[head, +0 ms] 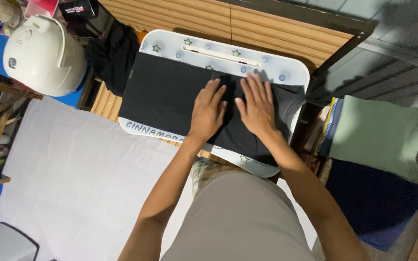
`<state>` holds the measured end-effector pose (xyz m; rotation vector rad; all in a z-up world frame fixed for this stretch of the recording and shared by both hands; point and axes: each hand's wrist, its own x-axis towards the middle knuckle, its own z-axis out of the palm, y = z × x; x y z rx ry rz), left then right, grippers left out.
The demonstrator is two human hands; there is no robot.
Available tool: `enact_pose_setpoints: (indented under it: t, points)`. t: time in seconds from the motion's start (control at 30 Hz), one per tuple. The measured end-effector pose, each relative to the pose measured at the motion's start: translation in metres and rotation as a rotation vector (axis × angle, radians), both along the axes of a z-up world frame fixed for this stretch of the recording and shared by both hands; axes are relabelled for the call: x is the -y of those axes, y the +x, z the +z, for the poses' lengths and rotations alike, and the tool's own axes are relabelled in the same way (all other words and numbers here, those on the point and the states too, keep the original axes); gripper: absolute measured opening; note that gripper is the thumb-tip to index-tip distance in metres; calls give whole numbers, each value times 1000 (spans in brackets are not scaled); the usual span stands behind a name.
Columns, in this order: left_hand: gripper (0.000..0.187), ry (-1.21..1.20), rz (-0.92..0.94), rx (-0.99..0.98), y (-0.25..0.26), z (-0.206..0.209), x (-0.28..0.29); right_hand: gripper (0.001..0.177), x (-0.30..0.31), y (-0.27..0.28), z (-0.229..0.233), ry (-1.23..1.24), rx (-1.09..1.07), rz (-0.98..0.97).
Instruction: Folding a black t-shirt on a small desk area.
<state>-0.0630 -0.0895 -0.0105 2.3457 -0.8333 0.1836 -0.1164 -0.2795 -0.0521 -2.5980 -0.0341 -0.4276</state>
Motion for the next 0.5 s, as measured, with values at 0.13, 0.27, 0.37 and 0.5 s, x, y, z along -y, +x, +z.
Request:
enact_pose_setpoints:
  t: [0.13,0.27,0.37,0.5]
  points:
    - [51,159,-93,7,8,-27,13,63,21,-20,-9,-156,-70,-118]
    - [59,315,-52,-4,6,-33,17,67,34,-28,-17,-206,-151,-163]
    - [60,334,-13,-8,5,-35,21,68,42,-25,-17,-200,-157,-133]
    - [62,338,27,-33,4,-37,29,68,53,-19,-12,-197,-148,-90]
